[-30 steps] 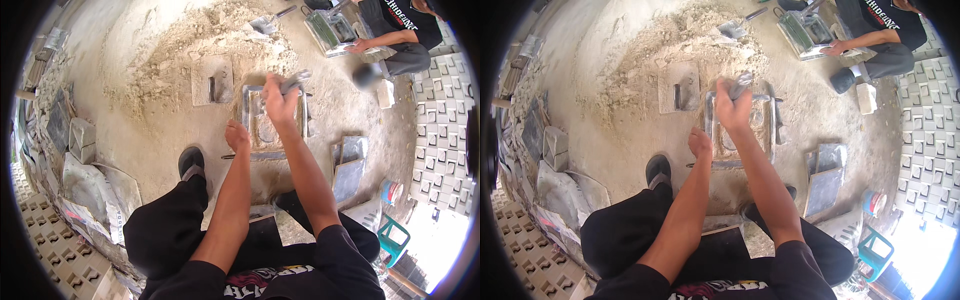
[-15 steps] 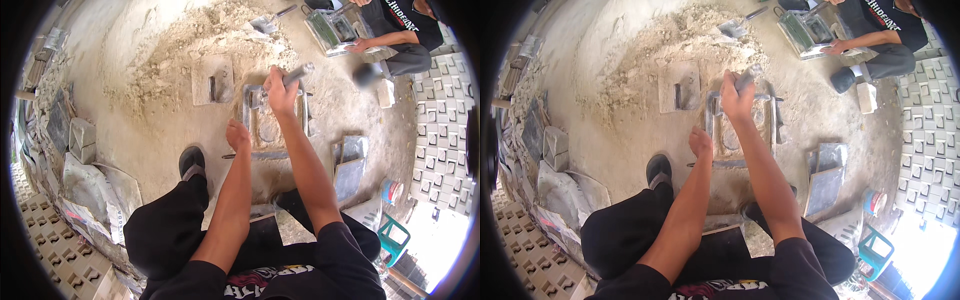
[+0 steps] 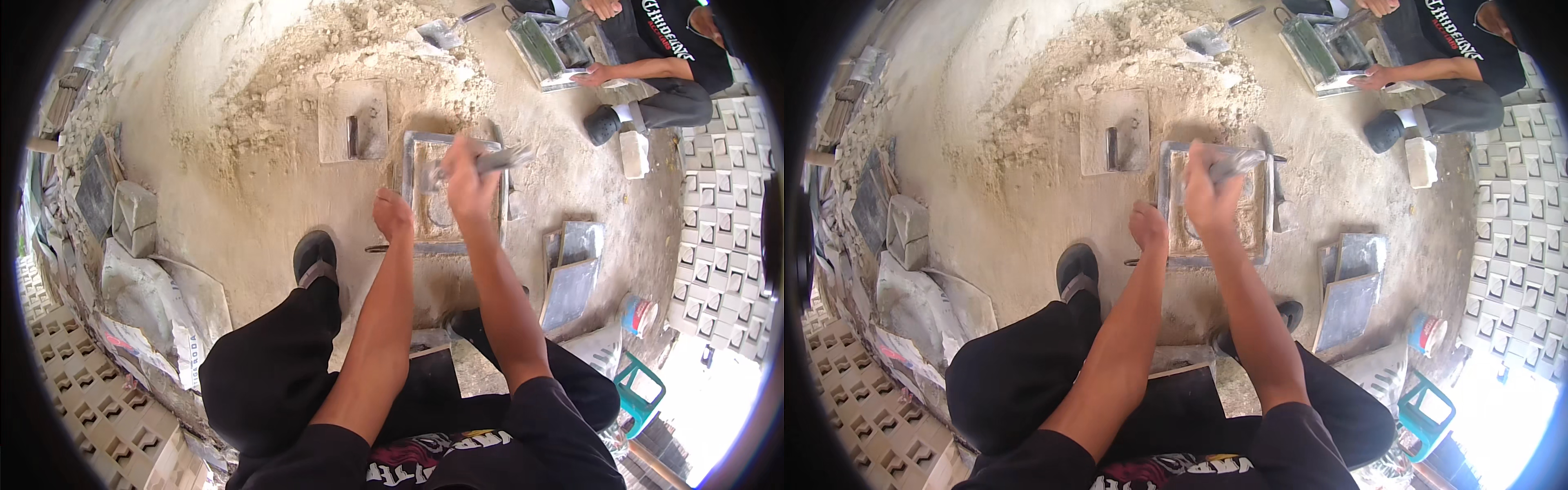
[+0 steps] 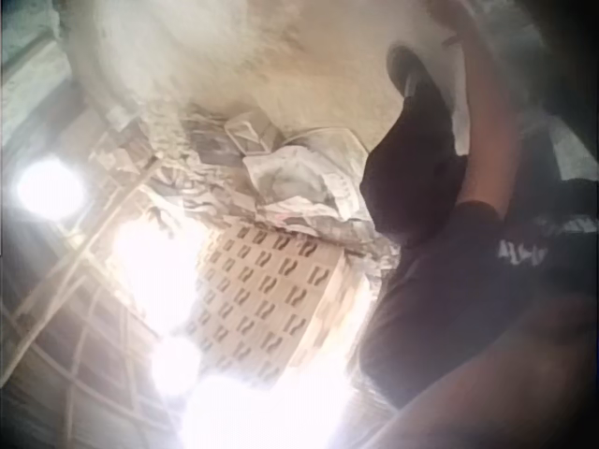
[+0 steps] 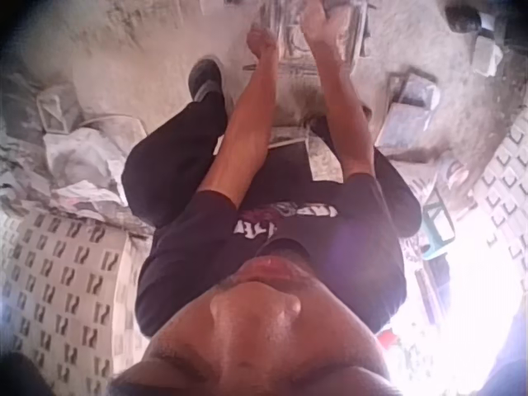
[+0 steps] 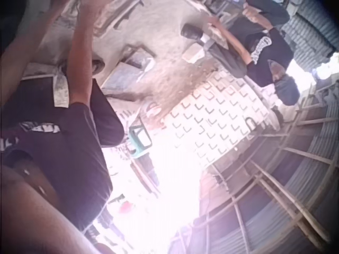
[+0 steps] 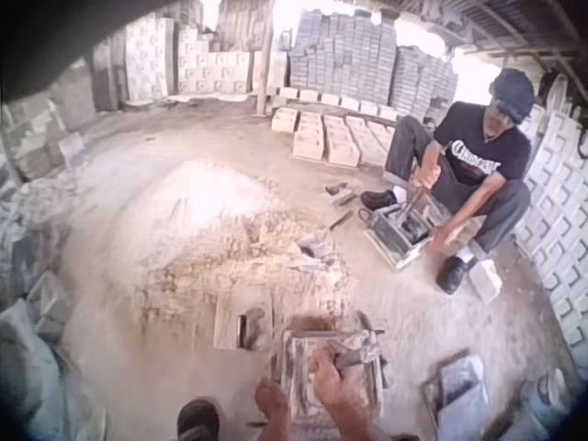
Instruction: The person fills a metal mold with a cement mixture using a hand trowel and levels the surface. They then use a cylindrical metal tool to compress the mixture into circular holes in the mold while working on a dirt floor.
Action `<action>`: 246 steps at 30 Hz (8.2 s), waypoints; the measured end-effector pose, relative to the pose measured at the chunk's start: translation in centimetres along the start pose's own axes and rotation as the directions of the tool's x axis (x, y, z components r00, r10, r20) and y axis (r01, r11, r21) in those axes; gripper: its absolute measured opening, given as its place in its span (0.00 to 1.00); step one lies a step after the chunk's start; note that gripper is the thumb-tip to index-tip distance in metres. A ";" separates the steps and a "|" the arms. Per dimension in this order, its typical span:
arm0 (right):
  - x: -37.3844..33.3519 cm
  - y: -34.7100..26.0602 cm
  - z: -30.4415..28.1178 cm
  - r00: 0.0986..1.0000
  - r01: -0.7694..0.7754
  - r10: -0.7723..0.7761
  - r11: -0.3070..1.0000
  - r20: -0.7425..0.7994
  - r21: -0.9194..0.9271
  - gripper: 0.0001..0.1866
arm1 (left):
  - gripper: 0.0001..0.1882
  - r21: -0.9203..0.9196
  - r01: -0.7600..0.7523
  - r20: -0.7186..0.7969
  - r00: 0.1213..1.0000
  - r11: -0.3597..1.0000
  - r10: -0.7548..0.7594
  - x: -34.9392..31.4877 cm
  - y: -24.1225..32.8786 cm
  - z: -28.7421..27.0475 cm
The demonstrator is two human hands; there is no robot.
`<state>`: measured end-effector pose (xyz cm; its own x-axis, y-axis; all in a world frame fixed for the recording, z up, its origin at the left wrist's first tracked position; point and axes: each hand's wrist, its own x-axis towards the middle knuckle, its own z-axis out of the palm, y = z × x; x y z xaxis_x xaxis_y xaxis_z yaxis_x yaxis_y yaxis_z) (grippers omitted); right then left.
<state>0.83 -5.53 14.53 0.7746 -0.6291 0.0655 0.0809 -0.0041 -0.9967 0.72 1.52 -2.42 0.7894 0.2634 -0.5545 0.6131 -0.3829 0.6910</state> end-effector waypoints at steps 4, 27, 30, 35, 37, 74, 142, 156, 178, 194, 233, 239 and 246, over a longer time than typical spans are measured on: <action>-0.8 1.0 -1.1 0.999 -0.029 0.031 0.996 0.024 -0.081 0.21 | 0.30 -0.081 -0.001 0.024 1.000 0.997 0.003 -0.9 0.3 0.3; -7.5 -0.4 -3.1 0.990 0.092 -0.076 0.987 0.121 -0.131 0.19 | 0.28 -0.678 0.309 0.345 0.935 0.667 -0.083 3.6 -5.4 3.1; -8.4 -0.2 -3.8 0.992 -0.026 0.046 0.985 0.114 -0.173 0.19 | 0.28 -0.647 0.305 0.341 0.936 0.699 -0.092 2.7 -4.4 2.8; -9.0 -0.4 -2.7 0.998 -0.007 0.011 0.998 0.057 -0.061 0.20 | 0.28 -0.693 0.309 0.333 0.939 0.651 -0.091 3.3 -4.8 2.4; -9.6 0.9 -2.9 0.997 0.010 -0.002 0.995 0.082 -0.099 0.21 | 0.28 -0.698 0.339 0.350 0.930 0.631 -0.113 3.3 -4.8 2.6; -5.1 0.6 -0.7 0.997 0.076 -0.077 0.990 -0.005 -0.115 0.21 | 0.31 -0.628 0.260 0.279 0.955 0.734 -0.100 2.9 -5.2 2.8; 3.1 2.2 -0.7 0.996 0.075 -0.081 0.985 0.029 0.152 0.19 | 0.28 -0.281 -0.180 0.121 0.968 0.943 0.221 0.1 -1.9 1.8; 4.5 0.9 1.4 0.999 0.011 -0.009 0.997 -0.034 0.076 0.19 | 0.28 -0.104 -0.115 0.153 0.980 0.988 0.130 0.2 -0.9 -0.1; 5.1 1.0 1.4 0.995 0.100 -0.100 0.995 0.014 -0.020 0.20 | 0.30 -0.134 -0.109 0.048 0.992 0.985 0.116 -0.1 -0.5 0.2; 5.2 0.8 2.2 0.994 0.089 -0.083 0.993 -0.077 0.078 0.19 | 0.29 -0.038 -0.161 0.156 0.974 0.986 0.165 0.2 -1.1 -0.1; 4.9 1.4 -0.4 0.992 0.122 -0.118 0.984 -0.035 0.133 0.18 | 0.30 0.006 -0.140 0.192 0.972 0.990 0.136 0.9 -1.5 0.3; 4.8 0.7 0.3 0.999 0.048 -0.045 0.992 -0.026 0.113 0.21 | 0.29 -0.132 -0.105 0.144 0.982 0.986 0.124 1.3 -1.7 0.2; 2.1 1.0 0.8 0.997 0.077 -0.077 0.996 0.011 -0.036 0.21 | 0.29 -0.455 0.150 0.270 0.962 0.878 -0.025 2.6 -3.4 1.5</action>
<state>3.05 -6.27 13.71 0.7727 -0.6186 0.1422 0.1179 -0.0802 -0.9898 0.60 2.20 -6.93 0.7365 0.0236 -0.6760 0.6705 0.1059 0.7343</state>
